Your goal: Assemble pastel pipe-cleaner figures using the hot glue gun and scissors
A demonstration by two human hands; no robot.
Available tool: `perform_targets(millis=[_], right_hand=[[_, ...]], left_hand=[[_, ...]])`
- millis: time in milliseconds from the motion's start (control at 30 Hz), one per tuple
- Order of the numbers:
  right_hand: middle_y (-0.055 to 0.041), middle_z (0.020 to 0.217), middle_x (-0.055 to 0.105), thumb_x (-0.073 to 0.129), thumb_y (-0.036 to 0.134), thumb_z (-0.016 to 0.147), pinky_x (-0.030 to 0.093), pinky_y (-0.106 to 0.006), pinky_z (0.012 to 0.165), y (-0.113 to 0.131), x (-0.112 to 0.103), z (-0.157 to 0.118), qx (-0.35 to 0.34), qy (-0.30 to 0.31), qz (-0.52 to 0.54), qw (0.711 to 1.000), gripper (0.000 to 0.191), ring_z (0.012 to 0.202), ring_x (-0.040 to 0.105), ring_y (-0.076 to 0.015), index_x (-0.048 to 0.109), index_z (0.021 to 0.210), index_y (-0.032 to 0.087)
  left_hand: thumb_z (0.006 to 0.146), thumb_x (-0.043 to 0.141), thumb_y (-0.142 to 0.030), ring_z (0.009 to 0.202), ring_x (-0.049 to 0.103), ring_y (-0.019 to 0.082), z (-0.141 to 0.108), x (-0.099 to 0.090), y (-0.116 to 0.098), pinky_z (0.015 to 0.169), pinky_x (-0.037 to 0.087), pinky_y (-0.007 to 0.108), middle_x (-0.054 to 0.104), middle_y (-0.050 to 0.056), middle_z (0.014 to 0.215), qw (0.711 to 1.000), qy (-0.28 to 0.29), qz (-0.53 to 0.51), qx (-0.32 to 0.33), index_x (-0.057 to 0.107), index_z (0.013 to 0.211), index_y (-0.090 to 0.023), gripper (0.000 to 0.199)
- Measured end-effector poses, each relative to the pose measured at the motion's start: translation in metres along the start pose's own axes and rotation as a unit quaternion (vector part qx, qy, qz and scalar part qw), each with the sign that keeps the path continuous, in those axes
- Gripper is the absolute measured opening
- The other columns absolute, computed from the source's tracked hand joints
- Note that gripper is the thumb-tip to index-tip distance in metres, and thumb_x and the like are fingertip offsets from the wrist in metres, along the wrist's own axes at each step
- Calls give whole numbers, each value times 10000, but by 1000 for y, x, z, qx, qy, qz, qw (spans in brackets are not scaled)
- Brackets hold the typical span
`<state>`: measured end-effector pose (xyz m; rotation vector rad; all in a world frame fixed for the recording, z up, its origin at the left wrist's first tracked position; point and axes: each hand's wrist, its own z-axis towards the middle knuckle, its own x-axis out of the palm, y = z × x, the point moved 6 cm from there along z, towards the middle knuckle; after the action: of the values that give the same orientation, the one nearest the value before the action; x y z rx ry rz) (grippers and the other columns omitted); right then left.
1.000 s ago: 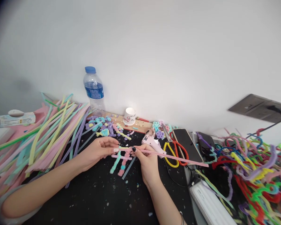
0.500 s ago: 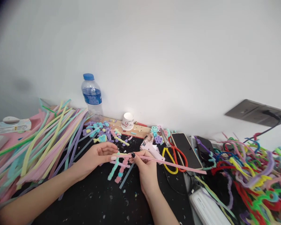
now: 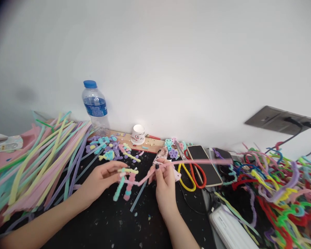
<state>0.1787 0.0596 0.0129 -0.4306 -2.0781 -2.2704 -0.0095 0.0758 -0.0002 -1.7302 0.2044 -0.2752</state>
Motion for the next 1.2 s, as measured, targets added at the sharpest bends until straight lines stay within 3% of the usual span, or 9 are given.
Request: perform_targets(millis=[133, 300, 367, 533, 633, 700, 833, 1033, 1200], right_hand=[[65, 577, 442, 472, 305, 877, 330, -222, 466, 3, 0, -2, -6, 33, -140, 990, 318, 482, 396, -111, 455, 1191, 258], [35, 578, 506, 439, 216, 869, 369, -260, 528, -1, 25, -12, -53, 174, -357, 916, 323, 524, 476, -143, 534, 1177, 229], [2, 666, 575, 420, 199, 871, 414, -283, 595, 4, 29, -13, -91, 185, -414, 887, 328, 607, 536, -168, 529, 1180, 219], [-127, 1117, 553, 401, 129, 816, 410, -394, 870, 36, 4, 2, -191, 34, -564, 803, 390, 1036, 509, -259, 474, 1198, 149], [-180, 1175, 509, 475, 139, 723, 415, -473, 836, 35, -21, 12, -126, -36, -687, 715, 479, 1061, 480, -345, 471, 1201, 100], [-193, 1149, 524, 479, 147, 707, 433, -486, 779, 26, -33, 15, -68, -40, -725, 684, 496, 1025, 502, -367, 473, 1200, 93], [-162, 1037, 604, 467, 130, 690, 425, -462, 783, 13, -41, 19, -31, -33, -727, 685, 499, 966, 555, -336, 468, 1188, 103], [-88, 910, 635, 488, 180, 699, 441, -352, 704, 16, -56, 21, -34, -71, -657, 750, 465, 784, 608, -255, 479, 1164, 156], [-64, 859, 627, 482, 187, 697, 443, -336, 681, 21, -64, 21, -65, -98, -615, 780, 482, 738, 598, -237, 475, 1179, 164]], left_hand=[[772, 625, -351, 687, 584, 143, -4, -13, -6, 582, 456, 238, 644, 23, 842, 994, -71, -84, 18, 570, 1029, -207, 299], [742, 666, -348, 675, 601, 147, -6, -1, -4, 584, 472, 242, 635, 16, 793, 988, 6, -154, -28, 569, 973, -190, 297], [757, 653, -332, 642, 593, 127, -6, 3, -4, 566, 461, 220, 619, -3, 749, 991, 24, -130, -28, 568, 935, -185, 247], [819, 561, -330, 514, 583, 108, -8, 10, -5, 504, 427, 207, 502, -72, 589, 997, 47, -51, -19, 503, 888, -194, 163], [846, 507, -326, 518, 621, 135, -10, 16, -4, 509, 430, 221, 491, -83, 588, 997, 73, -31, -26, 435, 883, -215, 138], [861, 478, -324, 504, 628, 140, -12, 20, -4, 492, 414, 216, 488, -86, 593, 996, 85, -19, -24, 407, 875, -223, 124], [869, 458, -324, 504, 626, 141, -13, 25, 0, 476, 395, 209, 475, -87, 582, 994, 99, -24, -28, 409, 871, -224, 112], [842, 518, -295, 515, 624, 131, -8, 24, 9, 523, 450, 240, 513, -78, 621, 994, 79, -67, -27, 450, 954, -212, 155], [790, 589, -302, 563, 651, 147, -6, 18, 4, 551, 508, 269, 572, -42, 733, 994, 34, -102, -15, 457, 972, -206, 245]])
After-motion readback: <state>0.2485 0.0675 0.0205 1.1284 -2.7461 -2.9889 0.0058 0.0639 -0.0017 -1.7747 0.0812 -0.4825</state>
